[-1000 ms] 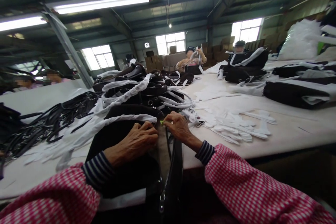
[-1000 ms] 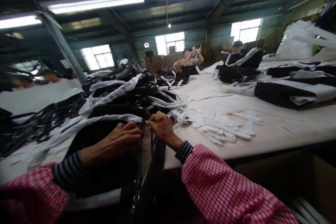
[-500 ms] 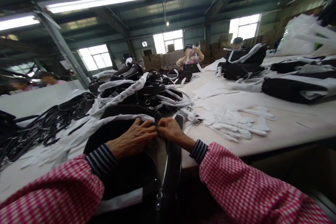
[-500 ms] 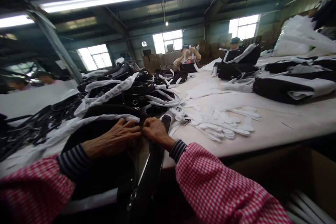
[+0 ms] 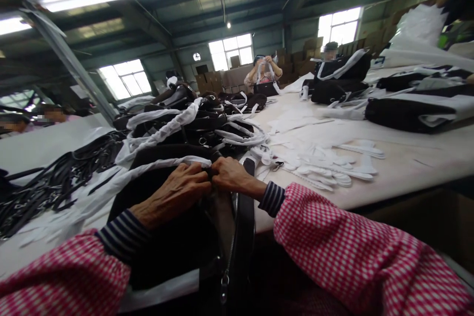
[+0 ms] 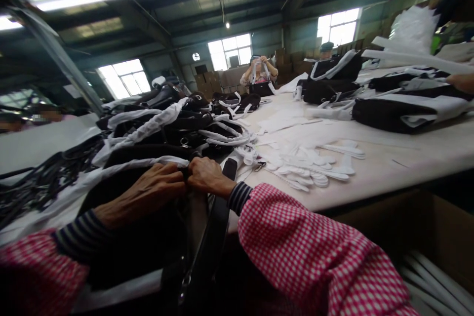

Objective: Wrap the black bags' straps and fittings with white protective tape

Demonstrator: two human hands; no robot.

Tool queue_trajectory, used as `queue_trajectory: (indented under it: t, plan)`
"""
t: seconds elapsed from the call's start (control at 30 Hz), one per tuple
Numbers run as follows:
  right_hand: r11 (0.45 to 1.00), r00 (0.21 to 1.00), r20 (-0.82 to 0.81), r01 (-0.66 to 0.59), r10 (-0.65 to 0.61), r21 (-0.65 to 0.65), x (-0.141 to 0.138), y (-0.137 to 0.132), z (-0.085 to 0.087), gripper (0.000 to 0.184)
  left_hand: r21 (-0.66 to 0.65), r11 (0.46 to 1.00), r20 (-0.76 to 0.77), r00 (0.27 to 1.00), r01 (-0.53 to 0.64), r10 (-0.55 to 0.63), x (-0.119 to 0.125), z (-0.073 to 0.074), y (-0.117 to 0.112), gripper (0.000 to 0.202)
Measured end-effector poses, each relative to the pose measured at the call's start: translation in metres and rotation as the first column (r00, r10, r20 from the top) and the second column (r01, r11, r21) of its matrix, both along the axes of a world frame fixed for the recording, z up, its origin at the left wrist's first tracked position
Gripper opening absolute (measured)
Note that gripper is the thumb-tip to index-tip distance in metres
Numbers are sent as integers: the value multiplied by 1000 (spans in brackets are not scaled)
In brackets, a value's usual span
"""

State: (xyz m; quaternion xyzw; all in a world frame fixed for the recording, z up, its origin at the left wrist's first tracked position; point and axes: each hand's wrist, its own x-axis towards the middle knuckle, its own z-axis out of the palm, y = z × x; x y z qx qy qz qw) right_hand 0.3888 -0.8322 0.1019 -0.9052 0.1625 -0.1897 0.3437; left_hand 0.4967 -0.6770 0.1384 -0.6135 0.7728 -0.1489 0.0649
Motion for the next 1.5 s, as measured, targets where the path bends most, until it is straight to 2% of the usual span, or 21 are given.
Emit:
queue_trajectory:
  t: [0.1,0.27,0.4,0.5,0.57,0.67,0.77,0.83,0.93,1.0,1.1,1.17,1.3,1.37,1.5]
  plan:
    - [999,999,-20,-37,38,36,7,1,0,11,-49,999,18,1000,23,-22,3,-2,0,16]
    - [993,999,-14,-29,31,113,8,7,-17,14,-83,997,20,1000,2,0,4,-1,3,18]
    - [998,999,-7,36,-35,43,4,20,-28,11,-103,995,9,1000,11,-11,5,-3,5,15]
    - [998,998,-5,59,-59,-30,4,26,-30,13,-122,992,-15,1000,18,-20,8,-6,6,16]
    - [998,999,-15,34,-35,-59,6,24,-29,16,-121,993,-44,999,7,-12,11,-9,6,17]
    - [994,995,-53,-85,82,-65,5,17,-26,15,-139,989,-121,992,-49,32,16,-11,5,11]
    - [972,972,-73,-226,221,-66,-4,12,-22,19,-169,979,-166,982,-115,87,21,-11,6,8]
    - [962,963,-38,-269,267,-54,-15,11,-23,26,-140,984,-149,985,-112,91,23,-11,9,7]
    - [972,968,93,-235,234,2,-35,9,-30,33,-47,996,-76,995,-75,71,25,-14,15,10]
    - [981,973,123,-196,193,12,-47,7,-34,30,-17,996,-28,996,-85,85,25,-17,17,18]
    - [986,988,43,-145,148,-79,-61,8,-37,23,-25,990,-17,990,-138,137,23,-21,15,30]
    - [975,994,-19,-112,111,-193,-65,14,-36,19,-18,985,-50,984,-170,169,22,-22,12,29]
    - [900,986,-114,-157,121,-406,-62,31,-35,25,32,971,-137,961,-237,240,18,-19,8,33]
    - [873,977,-139,-205,159,-442,-56,35,-37,23,62,961,-158,948,-268,275,15,-16,9,39]
    - [863,960,-123,-280,251,-421,-47,31,-44,16,123,950,-180,935,-287,306,11,-11,13,41]
